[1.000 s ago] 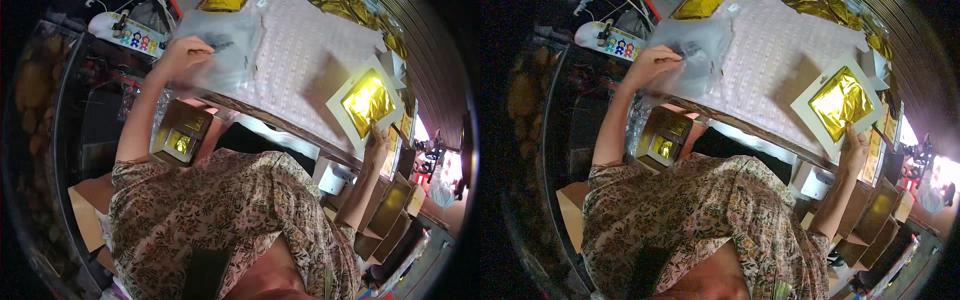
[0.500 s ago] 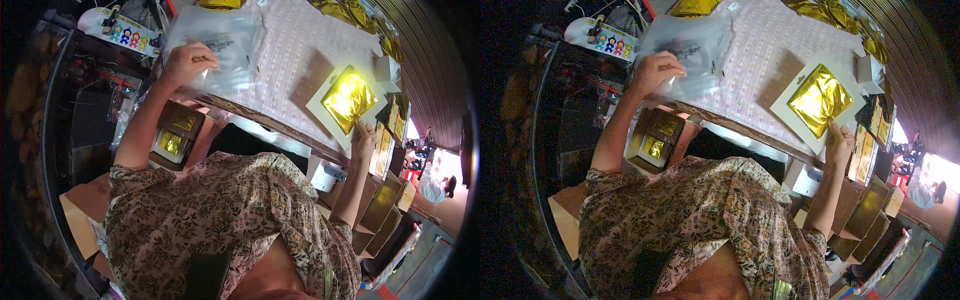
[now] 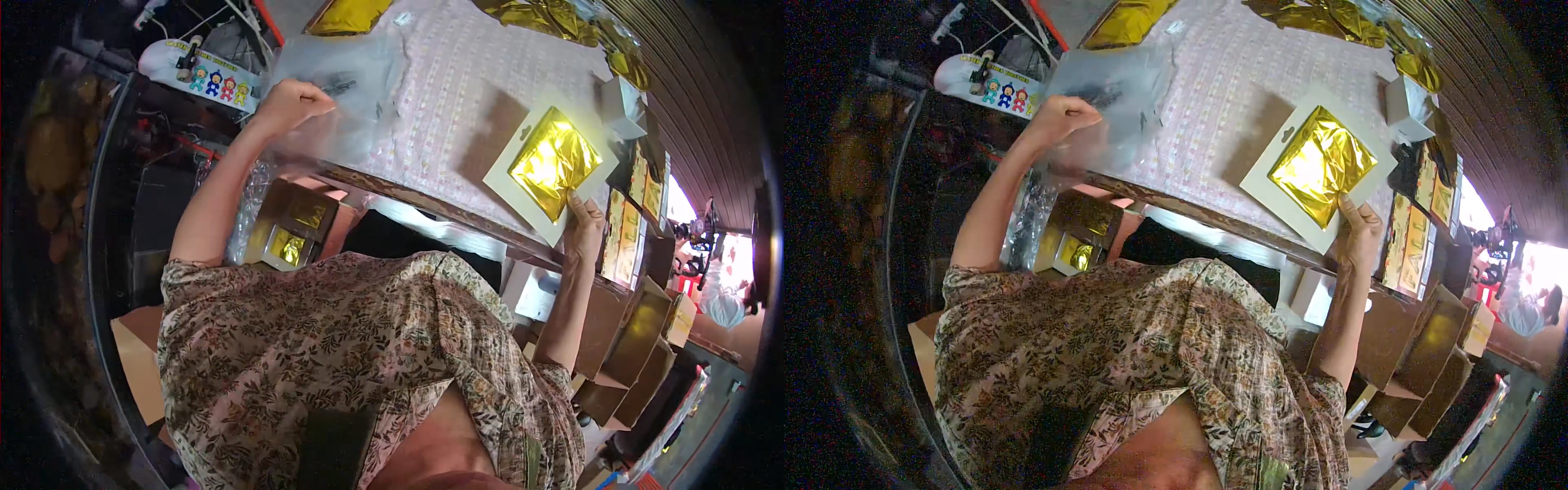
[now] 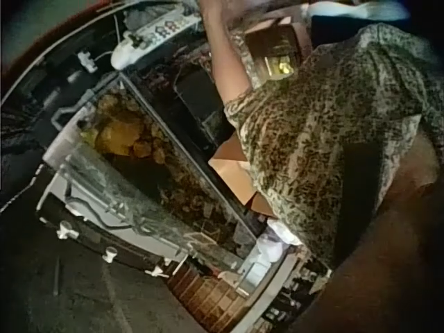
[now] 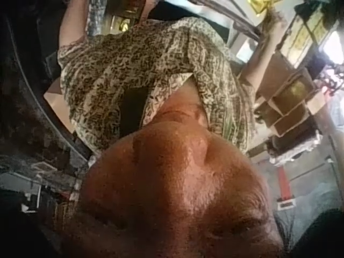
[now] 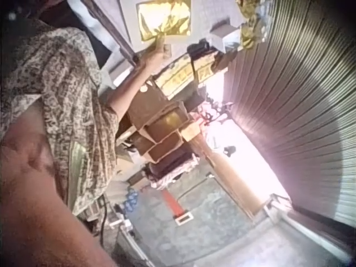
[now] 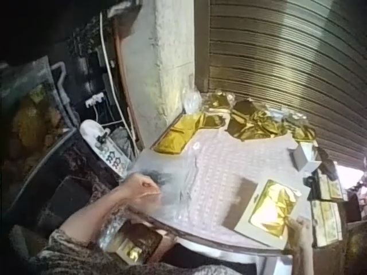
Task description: The person folds gold-colored foil pouches by hand, then places them into clear plastic sleeves for final packaging.
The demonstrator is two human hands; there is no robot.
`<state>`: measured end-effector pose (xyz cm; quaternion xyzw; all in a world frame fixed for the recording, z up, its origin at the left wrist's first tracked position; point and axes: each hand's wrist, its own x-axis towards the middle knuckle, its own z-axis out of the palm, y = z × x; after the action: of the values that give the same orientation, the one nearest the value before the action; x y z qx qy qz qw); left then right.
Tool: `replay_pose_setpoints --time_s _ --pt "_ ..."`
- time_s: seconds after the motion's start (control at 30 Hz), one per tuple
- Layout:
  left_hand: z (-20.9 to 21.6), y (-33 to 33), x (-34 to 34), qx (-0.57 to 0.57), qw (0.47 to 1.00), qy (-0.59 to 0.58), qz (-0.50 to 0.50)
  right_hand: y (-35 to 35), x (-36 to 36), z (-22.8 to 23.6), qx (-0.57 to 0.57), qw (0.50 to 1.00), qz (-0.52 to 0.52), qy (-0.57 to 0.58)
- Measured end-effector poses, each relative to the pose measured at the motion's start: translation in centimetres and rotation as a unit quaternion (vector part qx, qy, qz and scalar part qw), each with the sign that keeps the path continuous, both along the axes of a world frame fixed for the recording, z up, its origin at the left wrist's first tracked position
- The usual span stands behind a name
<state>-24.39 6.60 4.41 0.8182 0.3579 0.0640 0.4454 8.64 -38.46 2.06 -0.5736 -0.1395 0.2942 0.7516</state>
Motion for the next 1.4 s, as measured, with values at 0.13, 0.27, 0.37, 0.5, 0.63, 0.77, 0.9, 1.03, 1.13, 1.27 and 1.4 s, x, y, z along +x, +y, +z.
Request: replay_pose_setpoints --time_s 0.13,0.27,0.37,0.5,0.63,0.77,0.9,1.03,1.13,1.27,1.4 --pt "3.0 -0.9 1.5 0.172 0.978 -0.106 0.061 -1.0 0.4 0.0 -0.014 0.999 -0.038 -0.006" --pt "5.3 -3.4 7.7 0.303 0.907 -0.274 0.103 -2.6 2.0 -1.1 -0.028 0.999 -0.025 -0.005" --pt "2.6 -6.8 13.7 0.294 0.911 -0.291 0.005 -2.6 2.0 -0.7 -0.021 1.0 -0.011 -0.015" --pt "-1.4 -11.9 20.7 0.276 0.93 -0.243 -0.019 -2.7 1.2 0.9 -0.034 0.999 -0.041 0.002" --pt "-5.6 -13.4 23.1 0.251 0.943 -0.207 -0.07 -4.6 2.2 -0.3 -0.05 0.998 -0.008 0.029" --pt "-4.8 -15.0 22.1 0.275 0.93 -0.228 -0.092 -5.3 1.3 -0.3 -0.059 0.996 -0.05 0.049" --pt "-3.9 -15.9 21.0 0.218 0.954 -0.151 -0.142 -5.9 1.6 -1.0 -0.085 0.995 -0.014 0.056" --pt "-3.9 -15.4 21.1 0.151 0.97 -0.132 -0.137 -4.1 0.6 0.6 -0.1 0.992 -0.014 0.078" --pt "-4.2 -14.9 21.3 0.131 0.974 -0.13 -0.131 -4.2 1.1 0.4 -0.121 0.989 0.015 0.083" --pt "-3.1 -15.1 21.3 0.165 0.965 -0.128 -0.16 -3.8 0.6 0.9 -0.136 0.986 0.016 0.093" --pt "-2.0 -15.6 22.1 0.272 0.942 -0.046 -0.19 -3.4 0.1 1.0 -0.127 0.986 0.015 0.102"
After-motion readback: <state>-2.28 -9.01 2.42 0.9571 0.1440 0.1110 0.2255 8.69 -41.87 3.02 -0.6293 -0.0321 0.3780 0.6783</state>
